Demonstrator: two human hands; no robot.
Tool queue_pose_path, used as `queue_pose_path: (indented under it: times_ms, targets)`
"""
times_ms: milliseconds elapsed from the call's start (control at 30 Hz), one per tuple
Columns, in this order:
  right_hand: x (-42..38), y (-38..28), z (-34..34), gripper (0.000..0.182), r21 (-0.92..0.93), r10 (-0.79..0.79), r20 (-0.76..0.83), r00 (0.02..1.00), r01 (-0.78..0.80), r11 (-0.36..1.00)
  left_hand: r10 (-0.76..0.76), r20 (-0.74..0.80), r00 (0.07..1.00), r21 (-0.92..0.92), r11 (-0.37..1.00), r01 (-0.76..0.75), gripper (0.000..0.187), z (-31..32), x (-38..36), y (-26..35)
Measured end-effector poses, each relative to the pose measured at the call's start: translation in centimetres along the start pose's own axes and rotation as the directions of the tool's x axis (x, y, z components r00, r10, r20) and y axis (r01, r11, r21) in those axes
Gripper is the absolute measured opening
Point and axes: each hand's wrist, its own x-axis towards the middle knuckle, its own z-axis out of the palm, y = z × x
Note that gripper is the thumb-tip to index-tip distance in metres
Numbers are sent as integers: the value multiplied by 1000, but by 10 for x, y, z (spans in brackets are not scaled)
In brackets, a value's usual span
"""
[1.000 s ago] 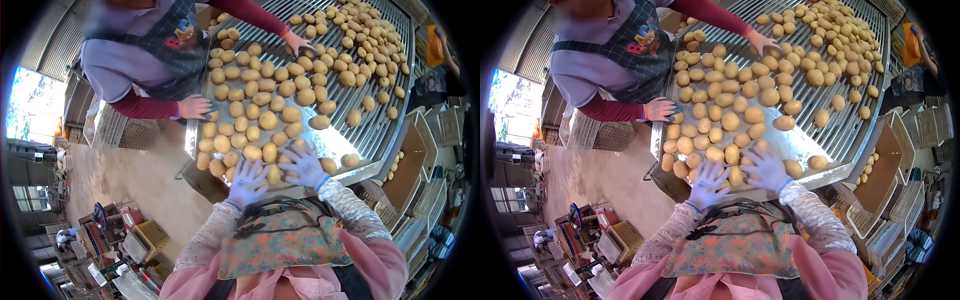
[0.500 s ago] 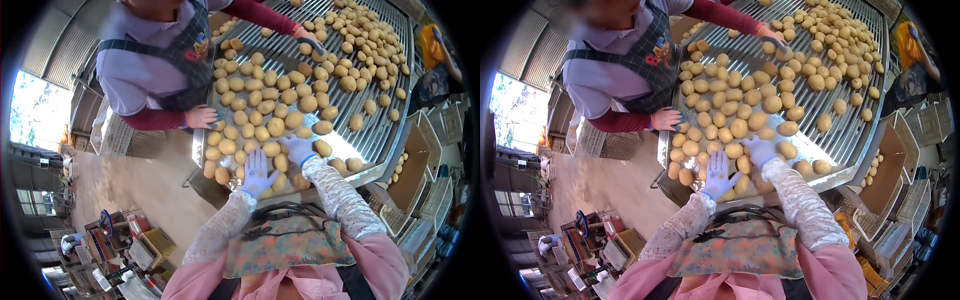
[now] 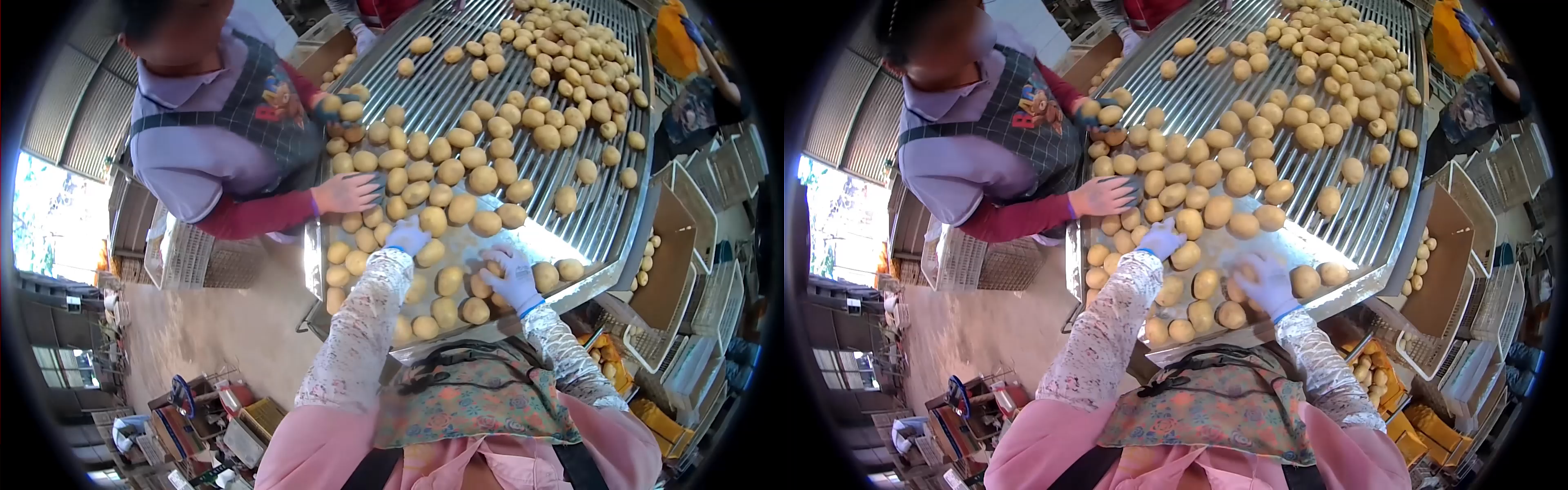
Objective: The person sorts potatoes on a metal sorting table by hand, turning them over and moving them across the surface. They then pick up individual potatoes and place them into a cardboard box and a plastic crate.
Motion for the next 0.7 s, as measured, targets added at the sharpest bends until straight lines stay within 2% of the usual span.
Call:
queue_pose_path:
  times_ms: [33, 67, 100, 133, 167, 200, 233, 267, 300, 333, 367, 400, 433, 467, 500, 533, 567, 600, 633, 667, 700]
  targets:
    - [1, 0, -2, 39, 6, 2, -11, 1000, -1, 1000, 104, -16, 994, -34, 994, -105, 58, 0, 1, -11]
    - [3, 2, -3, 39, -191, -113, -184, 976, 77, 979, 174, -53, 983, -129, 975, -180, 60, 3, 2, -20]
    - [4, 3, -4, 39, -391, -250, -322, 913, 113, 913, 181, -52, 982, -121, 975, -186, 60, 13, -4, -18]
    - [3, 0, -12, 41, -273, -224, -306, 925, 140, 952, 94, -278, 956, -261, 950, -170, 61, 29, -12, -9]
    - [1, -4, -14, 41, -270, -219, -312, 925, 135, 953, -28, -474, 880, -396, 899, -185, 62, 43, -18, 3]
    - [-5, -10, -12, 44, 303, 76, -268, 960, 9, 953, 83, -555, 828, -409, 839, -358, 62, 38, -43, 29]
    - [-11, -15, -11, 48, 764, 302, -61, 951, -150, 628, 170, -633, 755, -410, 754, -513, 62, 22, -80, 65]
    - [-12, -20, -13, 53, 965, 289, 126, 949, -185, 187, 321, -494, 808, -443, 707, -551, 64, 13, -111, 96]
    - [-16, -16, -17, 53, 961, 282, 139, 949, -198, 194, 467, -349, 812, -483, 653, -583, 67, 9, -130, 113]
    - [-23, -5, -26, 45, 957, 288, 176, 941, -233, 175, 454, -360, 815, -488, 653, -579, 67, 12, -139, 110]
    - [-30, 8, -39, 38, 952, 294, 210, 932, -264, 156, 604, -420, 678, -250, 641, -726, 66, 14, -148, 106]
    - [-42, 14, -59, 36, 904, 352, 200, 915, -311, 294, 744, -421, 519, 4, 574, -819, 66, 18, -156, 102]
    - [-55, 21, -89, 33, 833, 409, 180, 895, -359, 420, 695, -353, 626, -11, 666, -746, 67, 28, -157, 80]
    - [-64, 36, -121, 28, 726, 429, 56, 902, -331, 602, 633, -278, 722, -17, 749, -663, 68, 42, -154, 42]
    - [-83, 127, -138, 28, 453, 151, -366, 918, 34, 891, 658, -272, 702, 89, 744, -662, 68, 55, -151, -3]
    - [-84, 102, -170, 33, 860, 497, -390, 775, 114, 497, 684, -260, 681, 195, 728, -657, 67, 56, -152, -43]
    - [-95, 117, -206, 46, 611, 482, -565, 669, -53, 790, 677, -222, 702, 241, 736, -633, 70, 42, -159, -67]
    - [-105, 159, -227, 59, 318, 352, -701, 620, -169, 933, 671, -188, 717, 289, 736, -613, 72, 30, -160, -82]
    - [-114, 156, -234, 65, -273, 135, -862, 489, -671, 689, 674, -189, 714, 283, 734, -617, 72, 32, -156, -92]
    - [-115, 155, -238, 65, -334, 86, -819, 567, -593, 733, 454, -364, 814, 231, 890, -393, 74, 39, -145, -103]
    - [-110, 146, -233, 64, -385, 35, -770, 637, -507, 771, 196, -510, 837, 135, 980, -146, 75, 40, -138, -109]
